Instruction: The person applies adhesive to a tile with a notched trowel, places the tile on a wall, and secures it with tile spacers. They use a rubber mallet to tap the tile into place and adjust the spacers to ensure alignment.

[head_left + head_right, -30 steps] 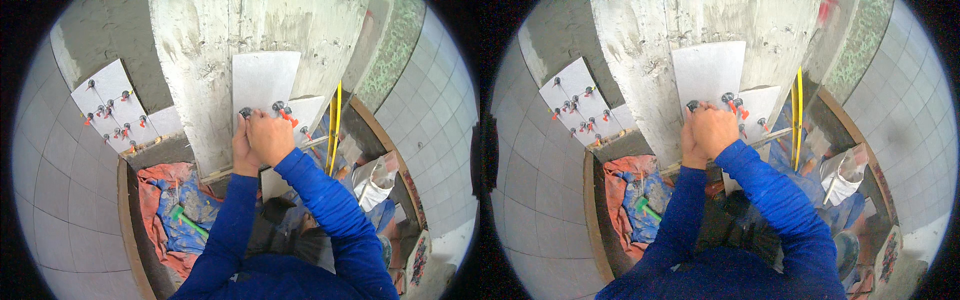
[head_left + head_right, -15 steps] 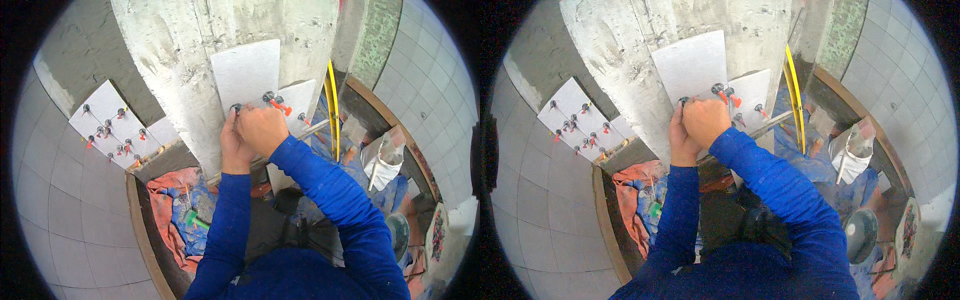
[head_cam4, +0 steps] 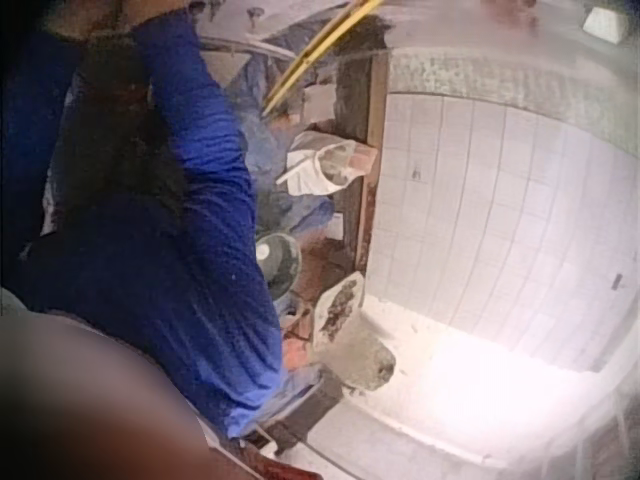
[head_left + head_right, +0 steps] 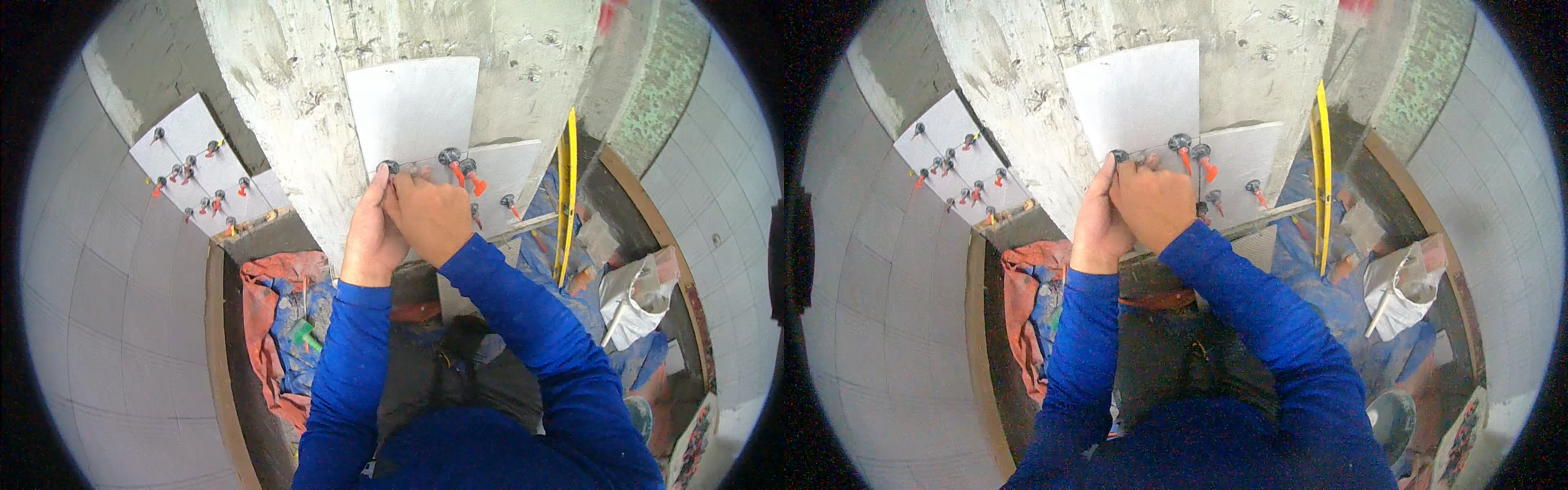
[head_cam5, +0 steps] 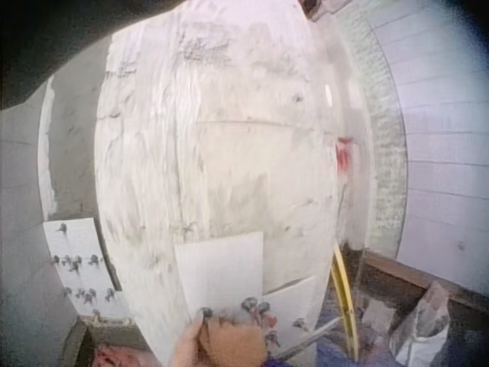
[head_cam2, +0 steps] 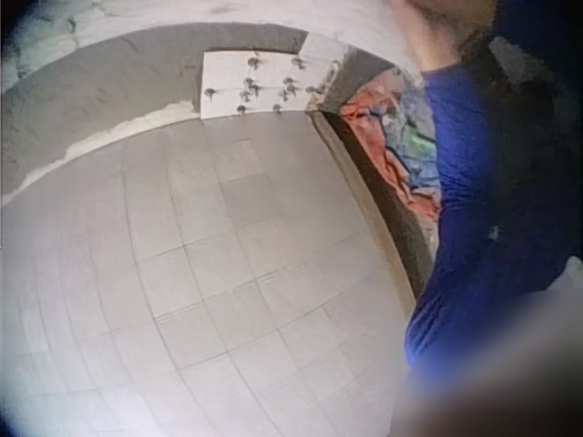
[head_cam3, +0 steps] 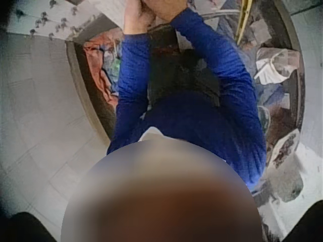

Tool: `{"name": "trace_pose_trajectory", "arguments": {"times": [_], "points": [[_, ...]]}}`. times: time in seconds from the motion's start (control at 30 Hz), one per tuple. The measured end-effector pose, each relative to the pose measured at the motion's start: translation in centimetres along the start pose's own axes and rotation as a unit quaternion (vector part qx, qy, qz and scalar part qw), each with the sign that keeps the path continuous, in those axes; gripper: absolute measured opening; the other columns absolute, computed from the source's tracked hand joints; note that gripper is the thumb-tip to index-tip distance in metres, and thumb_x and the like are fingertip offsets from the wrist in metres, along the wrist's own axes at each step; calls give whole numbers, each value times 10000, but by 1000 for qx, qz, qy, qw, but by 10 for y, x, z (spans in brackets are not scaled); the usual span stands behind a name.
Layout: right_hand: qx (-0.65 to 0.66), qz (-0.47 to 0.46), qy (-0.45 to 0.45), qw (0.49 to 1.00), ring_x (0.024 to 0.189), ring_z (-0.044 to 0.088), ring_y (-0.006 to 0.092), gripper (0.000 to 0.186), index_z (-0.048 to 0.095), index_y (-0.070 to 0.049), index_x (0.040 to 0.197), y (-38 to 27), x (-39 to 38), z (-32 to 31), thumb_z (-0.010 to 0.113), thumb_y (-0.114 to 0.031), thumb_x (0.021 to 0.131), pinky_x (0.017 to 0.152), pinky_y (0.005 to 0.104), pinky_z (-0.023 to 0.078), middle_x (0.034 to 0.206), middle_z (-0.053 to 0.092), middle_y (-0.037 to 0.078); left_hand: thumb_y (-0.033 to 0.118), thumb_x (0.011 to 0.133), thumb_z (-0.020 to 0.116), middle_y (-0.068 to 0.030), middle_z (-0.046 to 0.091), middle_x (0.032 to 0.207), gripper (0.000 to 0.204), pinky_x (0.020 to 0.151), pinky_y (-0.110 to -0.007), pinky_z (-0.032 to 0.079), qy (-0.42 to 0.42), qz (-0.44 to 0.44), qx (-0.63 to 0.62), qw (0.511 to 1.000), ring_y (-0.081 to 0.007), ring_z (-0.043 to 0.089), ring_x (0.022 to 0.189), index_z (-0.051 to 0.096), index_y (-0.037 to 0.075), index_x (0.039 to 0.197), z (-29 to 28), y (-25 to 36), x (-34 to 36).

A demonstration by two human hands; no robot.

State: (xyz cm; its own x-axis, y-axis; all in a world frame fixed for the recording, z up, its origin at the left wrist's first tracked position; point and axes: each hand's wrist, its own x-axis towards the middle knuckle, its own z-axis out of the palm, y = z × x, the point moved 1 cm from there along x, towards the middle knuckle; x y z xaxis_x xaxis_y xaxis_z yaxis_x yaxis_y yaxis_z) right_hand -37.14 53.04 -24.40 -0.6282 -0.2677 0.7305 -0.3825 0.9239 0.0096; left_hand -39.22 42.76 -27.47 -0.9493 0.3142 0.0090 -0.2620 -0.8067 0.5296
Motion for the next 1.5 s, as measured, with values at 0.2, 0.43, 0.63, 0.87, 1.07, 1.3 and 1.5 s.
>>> {"name": "trace_pose_trajectory", "arguments": {"times": [0.2, 0.43, 0.63, 0.87, 1.07, 1.3, 1.5], "points": [[35, -50, 39, 997, 580, 725, 258, 83, 655, -66, 833, 6, 1, 8, 638, -147, 844, 516, 383, 573, 685, 708, 104, 361, 1033, 623, -155, 725, 1134, 370, 976, -426, 559, 23, 39, -19, 999, -287, 694, 1058, 655, 15, 1162, -3, -2, 11], [70, -53, -14, 996, 690, 760, 250, 142, 724, -29, 829, 6, 4, 2, 642, -145, 826, 561, 381, 587, 780, 749, 166, 291, 1044, 600, -169, 742, 1081, 289, 921, -424, 582, -42, -7, -30, 999, -278, 713, 1009, 669, 14, 1087, -5, 9, 12], [128, -38, -36, 990, 677, 736, 285, 206, 718, -25, 963, 24, -13, -42, 672, -205, 874, 581, 406, 589, 833, 730, 171, 375, 1126, 434, -119, 627, 1403, 413, 1117, -413, 459, -117, 76, -36, 990, -233, 598, 1273, 608, 67, 1339, -11, -22, -12], [93, 94, -14, 991, 685, 721, 382, 365, 654, -48, 936, 76, -16, -40, 691, -411, 936, 583, 482, 560, 823, 715, 161, 379, 1116, 484, -83, 692, 1248, 382, 1001, -344, 509, 35, 69, 89, 993, -182, 649, 1147, 620, 59, 1273, 7, -81, 5], [16, 39, -54, 998, 688, 743, 316, 224, 712, -69, 953, 73, -12, -29, 640, -281, 946, 592, 434, 586, 799, 730, 144, 367, 1095, 534, -58, 718, 1210, 383, 942, -318, 528, 35, 64, 67, 995, -167, 670, 1084, 662, 33, 1232, 29, -71, 31], [-1, 43, -28, 999, 618, 715, 317, 228, 725, -86, 812, 74, -17, -29, 598, -224, 940, 550, 446, 555, 716, 716, 141, 302, 1045, 636, -60, 755, 1043, 253, 879, -333, 552, -28, 20, 38, 999, -191, 706, 933, 704, 63, 1093, 27, -61, 37], [67, 76, -5, 995, 633, 720, 336, 208, 724, -71, 786, 75, -18, -21, 596, -196, 893, 558, 467, 554, 730, 721, 157, 255, 1008, 678, -100, 745, 1023, 205, 872, -373, 566, 32, 23, 62, 997, -236, 708, 913, 685, 51, 1024, 38, -57, 54]]}}
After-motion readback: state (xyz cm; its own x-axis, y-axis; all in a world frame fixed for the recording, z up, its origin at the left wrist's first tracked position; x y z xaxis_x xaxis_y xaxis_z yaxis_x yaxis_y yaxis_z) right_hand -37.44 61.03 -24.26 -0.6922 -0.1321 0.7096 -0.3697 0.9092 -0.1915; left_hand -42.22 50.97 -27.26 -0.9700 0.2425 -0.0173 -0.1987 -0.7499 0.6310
